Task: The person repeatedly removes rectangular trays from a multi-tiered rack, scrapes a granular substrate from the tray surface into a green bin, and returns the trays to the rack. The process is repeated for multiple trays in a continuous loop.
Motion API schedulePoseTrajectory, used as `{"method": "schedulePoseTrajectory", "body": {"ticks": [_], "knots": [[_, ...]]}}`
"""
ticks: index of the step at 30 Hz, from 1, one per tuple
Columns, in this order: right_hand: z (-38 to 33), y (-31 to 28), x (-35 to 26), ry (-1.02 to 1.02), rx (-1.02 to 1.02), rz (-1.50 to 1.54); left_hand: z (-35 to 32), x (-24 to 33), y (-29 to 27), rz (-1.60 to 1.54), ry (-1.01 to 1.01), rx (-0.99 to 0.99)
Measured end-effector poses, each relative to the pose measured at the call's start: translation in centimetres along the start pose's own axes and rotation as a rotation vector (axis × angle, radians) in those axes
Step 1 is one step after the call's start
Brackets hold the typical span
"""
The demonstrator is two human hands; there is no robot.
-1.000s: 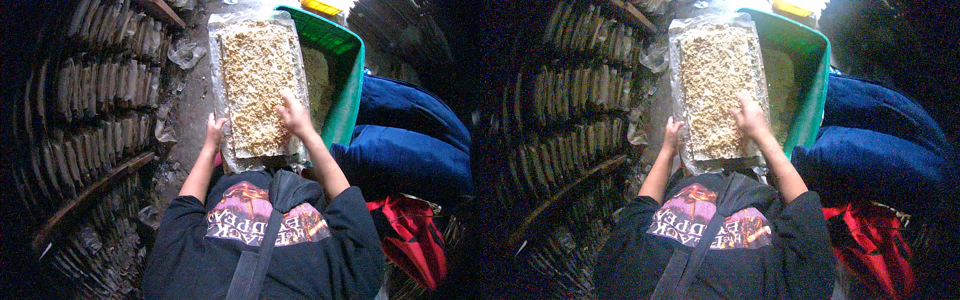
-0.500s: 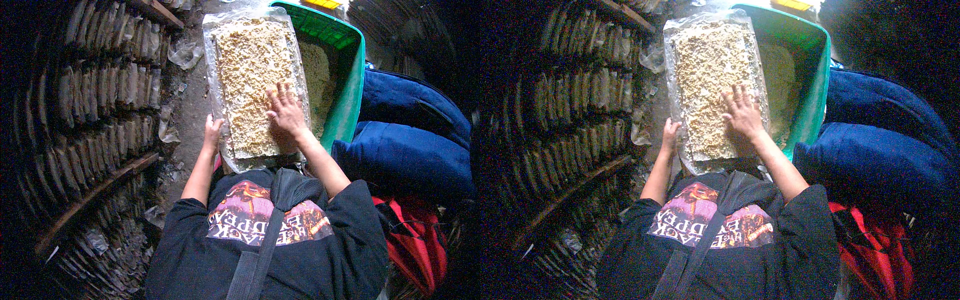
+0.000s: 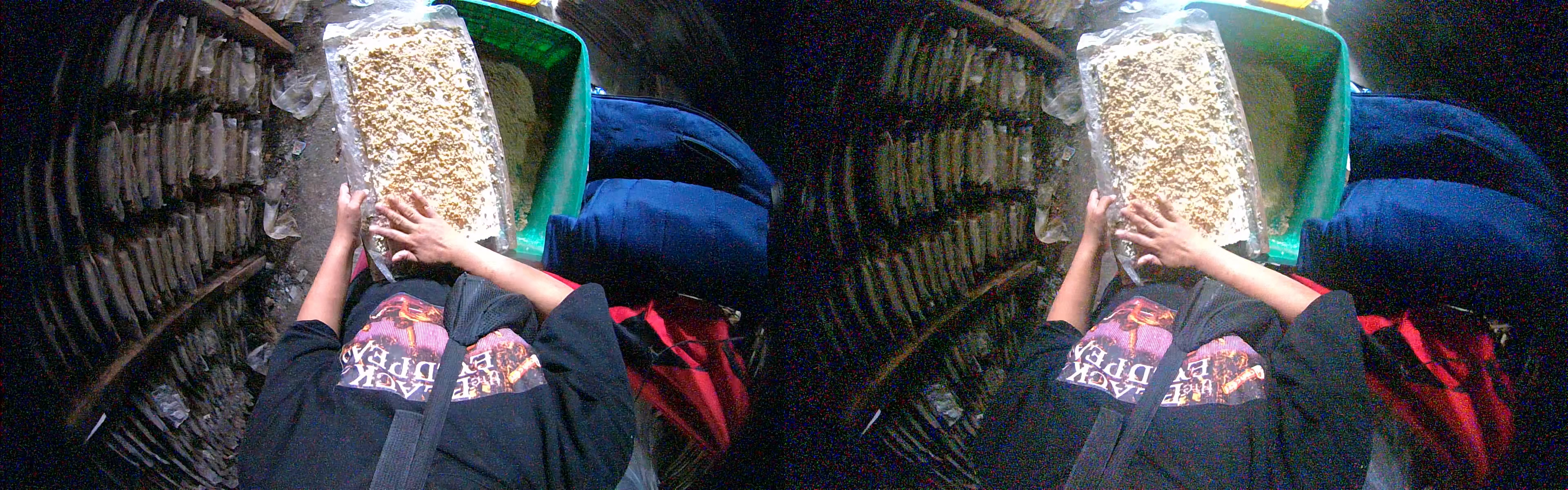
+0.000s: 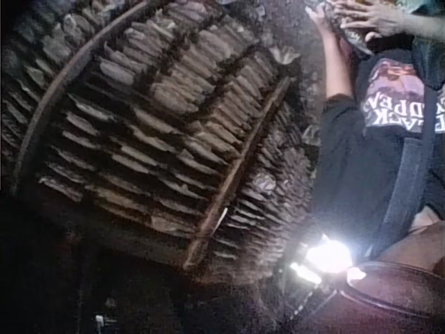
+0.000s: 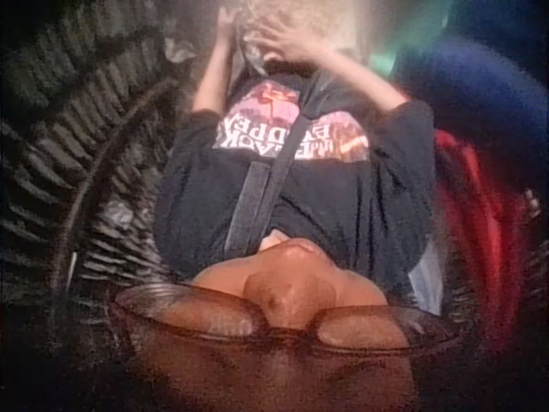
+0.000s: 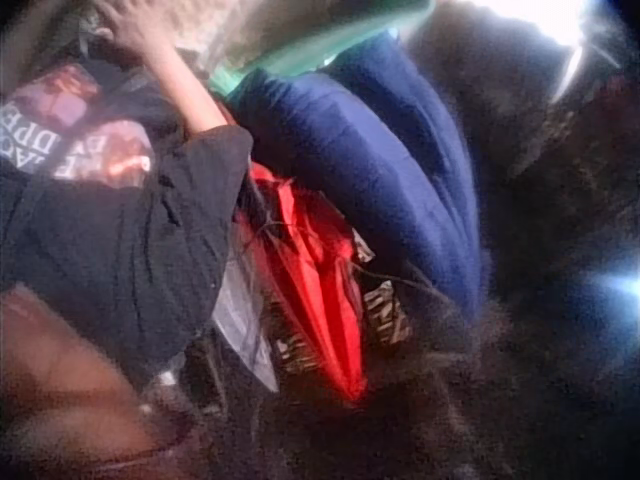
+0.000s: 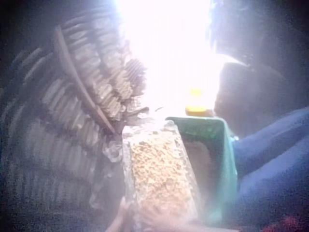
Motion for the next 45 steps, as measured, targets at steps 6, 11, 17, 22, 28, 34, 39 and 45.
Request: {"method": "schedulePoseTrajectory", "body": {"ticks": [6,11,17,22,28,34,39,45], "knots": [[-1.6,-0.1,2.0,0.244,0.134,-0.082,0.0,-0.2,0.1,-0.087,-0.012,-0.019],[-5.5,0.4,6.2,0.584,0.233,-0.105,0.1,-0.8,0.0,-0.099,-0.04,0.003],[-9.2,1.0,6.8,0.734,0.33,-0.157,0.5,-0.9,-0.2,0.029,-0.013,-0.01],[-9.0,1.4,5.1,0.625,0.153,-0.15,0.3,-1.0,-0.1,-0.042,-0.043,0.049],[-6.0,0.7,2.2,0.211,0.038,0.015,0.6,-1.1,0.1,-0.062,-0.017,0.057],[-3.8,-4.2,6.7,0.312,0.345,0.085,0.5,-1.8,-0.7,0.01,-0.004,0.076],[-8.5,0.0,26.5,1.119,0.632,0.263,0.1,-0.7,0.2,-0.041,-0.007,0.113],[-12.2,17.2,31.0,1.314,-0.241,0.229,0.4,-0.7,-0.3,0.073,0.013,0.071]]}}
Point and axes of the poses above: each hand's wrist, its own z-axis towards the middle knuckle, its own y-axis out of the palm, x = y × z, the point moved 3 cm from there along z, towards the middle knuckle, and after that the axes turned 11 degrees about y, right-handed, at the moved point
